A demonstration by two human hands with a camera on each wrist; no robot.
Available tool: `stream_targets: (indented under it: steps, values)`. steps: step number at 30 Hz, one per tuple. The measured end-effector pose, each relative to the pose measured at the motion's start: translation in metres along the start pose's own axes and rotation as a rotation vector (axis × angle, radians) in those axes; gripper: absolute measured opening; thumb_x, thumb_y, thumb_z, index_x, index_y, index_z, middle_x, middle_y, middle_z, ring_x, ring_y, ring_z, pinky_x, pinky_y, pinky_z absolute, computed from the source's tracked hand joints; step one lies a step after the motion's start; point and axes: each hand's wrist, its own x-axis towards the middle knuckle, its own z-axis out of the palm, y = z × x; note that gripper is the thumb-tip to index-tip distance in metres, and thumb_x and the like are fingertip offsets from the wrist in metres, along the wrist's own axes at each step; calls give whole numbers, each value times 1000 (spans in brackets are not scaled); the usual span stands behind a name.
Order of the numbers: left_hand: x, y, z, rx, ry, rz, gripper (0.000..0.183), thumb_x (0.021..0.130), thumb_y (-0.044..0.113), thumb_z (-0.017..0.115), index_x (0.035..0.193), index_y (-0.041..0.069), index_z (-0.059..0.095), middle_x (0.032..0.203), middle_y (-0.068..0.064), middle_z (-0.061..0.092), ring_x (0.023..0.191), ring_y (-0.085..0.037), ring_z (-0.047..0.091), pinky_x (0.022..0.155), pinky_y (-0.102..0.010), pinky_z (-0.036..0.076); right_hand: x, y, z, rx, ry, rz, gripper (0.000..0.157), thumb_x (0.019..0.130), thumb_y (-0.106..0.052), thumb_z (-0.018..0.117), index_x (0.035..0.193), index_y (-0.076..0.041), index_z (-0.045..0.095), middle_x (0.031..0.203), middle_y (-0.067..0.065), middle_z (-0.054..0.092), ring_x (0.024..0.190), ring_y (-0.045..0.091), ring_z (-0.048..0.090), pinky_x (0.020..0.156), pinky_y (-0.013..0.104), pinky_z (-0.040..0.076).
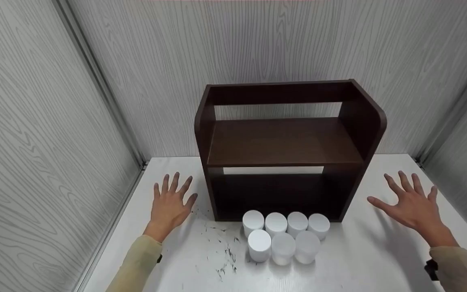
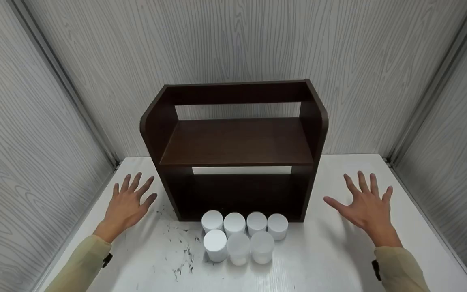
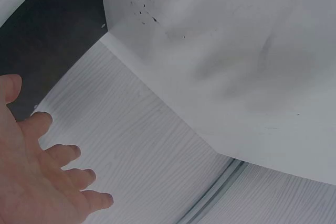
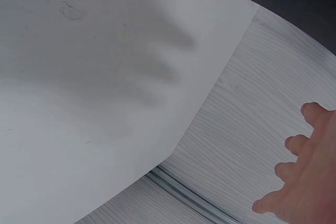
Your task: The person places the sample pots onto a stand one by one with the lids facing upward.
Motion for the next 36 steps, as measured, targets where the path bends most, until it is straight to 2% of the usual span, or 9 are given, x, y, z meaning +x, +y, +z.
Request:
stream_targets:
  steps: [18, 36]
  values:
    - [-19, 7, 2, -21, 65, 17, 63, 108, 51, 52, 161, 17, 47, 165, -25, 35, 153, -52, 25, 118, -74, 16, -27, 2, 0, 26, 56, -16, 96, 96, -70, 61, 167, -14, 29, 168, 33, 18, 155, 55, 1, 108, 81, -17]
    - [-42, 18, -1, -76, 119, 19, 64, 106, 50, 55, 160, 16, 48, 165, -23, 37, 152, -51, 27, 118, -73, 18, -64, -17, 0, 34, 126, -40, 95, 95, -65, 66, 168, -15, 30, 170, 28, 19, 157, 50, 2, 113, 74, -19]
